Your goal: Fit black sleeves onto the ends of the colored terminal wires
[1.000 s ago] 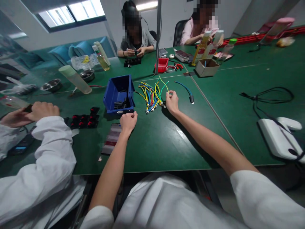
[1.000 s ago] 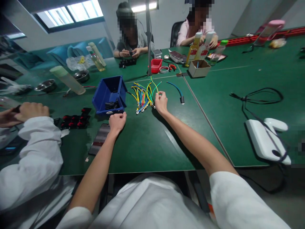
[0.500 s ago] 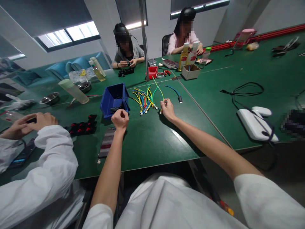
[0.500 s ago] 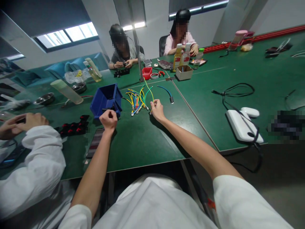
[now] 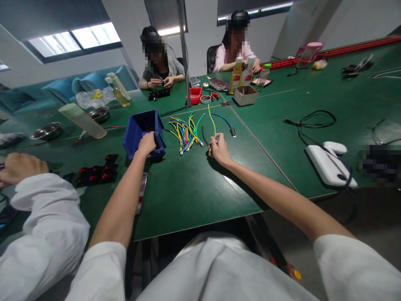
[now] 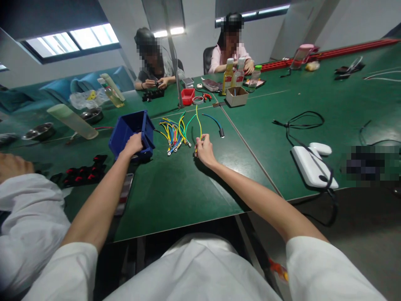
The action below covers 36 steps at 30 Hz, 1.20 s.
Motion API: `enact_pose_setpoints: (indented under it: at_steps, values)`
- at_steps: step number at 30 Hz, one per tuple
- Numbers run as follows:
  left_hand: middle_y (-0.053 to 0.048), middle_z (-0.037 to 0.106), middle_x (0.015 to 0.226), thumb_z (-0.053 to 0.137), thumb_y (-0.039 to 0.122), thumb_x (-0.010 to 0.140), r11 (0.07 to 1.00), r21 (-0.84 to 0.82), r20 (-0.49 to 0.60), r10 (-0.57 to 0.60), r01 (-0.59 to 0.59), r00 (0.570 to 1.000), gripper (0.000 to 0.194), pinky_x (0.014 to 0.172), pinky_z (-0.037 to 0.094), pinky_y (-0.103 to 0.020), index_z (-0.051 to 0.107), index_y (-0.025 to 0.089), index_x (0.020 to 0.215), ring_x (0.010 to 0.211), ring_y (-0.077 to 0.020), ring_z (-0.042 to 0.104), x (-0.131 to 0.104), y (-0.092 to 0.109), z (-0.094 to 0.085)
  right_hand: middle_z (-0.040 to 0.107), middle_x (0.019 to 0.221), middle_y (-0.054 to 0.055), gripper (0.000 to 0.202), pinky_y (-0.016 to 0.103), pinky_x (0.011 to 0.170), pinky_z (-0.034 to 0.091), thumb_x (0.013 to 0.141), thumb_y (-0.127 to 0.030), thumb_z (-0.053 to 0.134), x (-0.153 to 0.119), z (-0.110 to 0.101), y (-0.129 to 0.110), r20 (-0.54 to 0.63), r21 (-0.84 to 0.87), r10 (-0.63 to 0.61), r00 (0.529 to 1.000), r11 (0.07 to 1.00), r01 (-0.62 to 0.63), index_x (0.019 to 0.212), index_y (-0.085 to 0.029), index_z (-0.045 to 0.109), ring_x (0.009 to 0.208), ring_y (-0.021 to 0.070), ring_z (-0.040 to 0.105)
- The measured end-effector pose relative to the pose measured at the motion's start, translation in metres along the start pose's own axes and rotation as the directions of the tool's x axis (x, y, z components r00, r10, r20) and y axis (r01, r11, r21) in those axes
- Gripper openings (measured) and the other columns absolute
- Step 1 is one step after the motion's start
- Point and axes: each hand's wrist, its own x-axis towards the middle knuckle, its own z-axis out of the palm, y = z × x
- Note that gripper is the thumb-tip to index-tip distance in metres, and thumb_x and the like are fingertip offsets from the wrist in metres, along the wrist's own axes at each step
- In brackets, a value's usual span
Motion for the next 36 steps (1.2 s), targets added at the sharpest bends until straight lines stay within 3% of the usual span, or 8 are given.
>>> enact_pose_setpoints:
  at_steps: [2, 4, 12, 18, 24, 30, 36]
  values:
    - [-0.021, 0.066, 0.113, 0.057, 0.012, 0.075, 0.999, 0.035, 0.133, 0.006, -0.011, 0.991, 0.045, 0.084, 0.05, -0.038, 0.061, 0.016, 0.119, 0.107, -0.0359, 0.063, 0.006, -0.005, 0.007, 0.056, 0.067, -0.007, 0.035, 0.02, 0.035, 0.038, 0.09, -0.058, 0.041, 0.0, 0.0, -0.001, 0.002, 0.022, 0.023, 1.0, 0.999, -0.023, 0.101, -0.027, 0.03, 0.038, 0.01, 0.05]
    - [-0.022, 0.066, 0.111, 0.056, 0.01, 0.073, 0.999, 0.052, 0.159, 0.004, -0.013, 0.987, 0.044, 0.081, 0.051, -0.038, 0.062, 0.016, 0.116, 0.105, -0.0371, 0.064, 0.009, -0.008, 0.012, 0.056, 0.068, -0.007, 0.037, 0.019, 0.034, 0.037, 0.09, -0.06, 0.042, 0.001, 0.001, -0.001, -0.004, 0.041, 0.039, 0.999, 0.998, -0.039, 0.102, -0.027, 0.029, 0.038, 0.0092, 0.049]
    - [-0.024, 0.066, 0.104, 0.047, 0.011, 0.079, 0.993, 0.119, 0.034, 0.025, -0.028, 0.999, 0.041, 0.08, 0.052, -0.04, 0.061, 0.012, 0.118, 0.098, -0.0359, 0.066, 0.001, -0.007, 0.011, 0.054, 0.068, -0.008, 0.038, 0.021, 0.037, 0.039, 0.086, -0.053, 0.051, 0.004, 0.003, 0.001, 0.014, 0.045, 0.012, 1.0, 0.999, -0.013, 0.102, -0.027, 0.03, 0.039, 0.0095, 0.05]
    - [-0.022, 0.066, 0.1, 0.038, 0.026, 0.091, 0.997, 0.071, -0.069, -0.019, 0.024, 0.997, 0.036, 0.079, 0.051, -0.043, 0.063, 0.016, 0.114, 0.096, -0.0367, 0.066, -0.008, -0.002, 0.006, 0.056, 0.078, -0.005, 0.044, 0.025, 0.044, 0.045, 0.08, -0.045, 0.06, 0.008, 0.004, 0.005, 0.004, 0.021, -0.014, 1.0, 1.0, 0.014, 0.106, -0.027, 0.03, 0.047, 0.0121, 0.057]
    - [-0.023, 0.066, 0.103, 0.029, 0.035, 0.096, 0.996, 0.011, -0.143, -0.091, 0.093, 0.986, 0.045, 0.082, 0.05, -0.044, 0.064, 0.014, 0.116, 0.098, -0.0357, 0.065, -0.014, 0.003, 0.003, 0.056, 0.07, -0.005, 0.029, 0.027, 0.049, 0.045, 0.08, -0.043, 0.059, 0.012, 0.003, 0.011, 0.005, -0.055, -0.044, 0.999, 0.998, 0.045, 0.092, -0.025, 0.039, 0.051, 0.0139, 0.058]
    - [-0.022, 0.068, 0.097, 0.034, 0.044, 0.095, 0.971, -0.118, -0.194, -0.227, 0.206, 0.954, 0.046, 0.081, 0.048, -0.045, 0.07, 0.016, 0.106, 0.094, -0.0351, 0.065, -0.016, 0.004, 0.002, 0.055, 0.064, -0.006, 0.027, 0.027, 0.049, 0.044, 0.079, -0.042, 0.059, 0.013, 0.003, 0.011, -0.034, -0.117, -0.056, 0.998, 0.992, 0.052, 0.089, -0.025, 0.041, 0.049, 0.0138, 0.056]
    - [-0.018, 0.067, 0.105, 0.042, 0.045, 0.093, 0.956, -0.226, -0.282, -0.249, 0.188, 0.927, 0.042, 0.081, 0.047, -0.04, 0.072, 0.02, 0.107, 0.095, -0.0321, 0.063, -0.019, 0.002, 0.003, 0.058, 0.067, -0.004, 0.025, 0.027, 0.05, 0.043, 0.078, -0.041, 0.059, 0.012, 0.003, 0.007, -0.016, -0.13, -0.054, 0.998, 0.99, 0.052, 0.089, -0.024, 0.044, 0.051, 0.0147, 0.059]
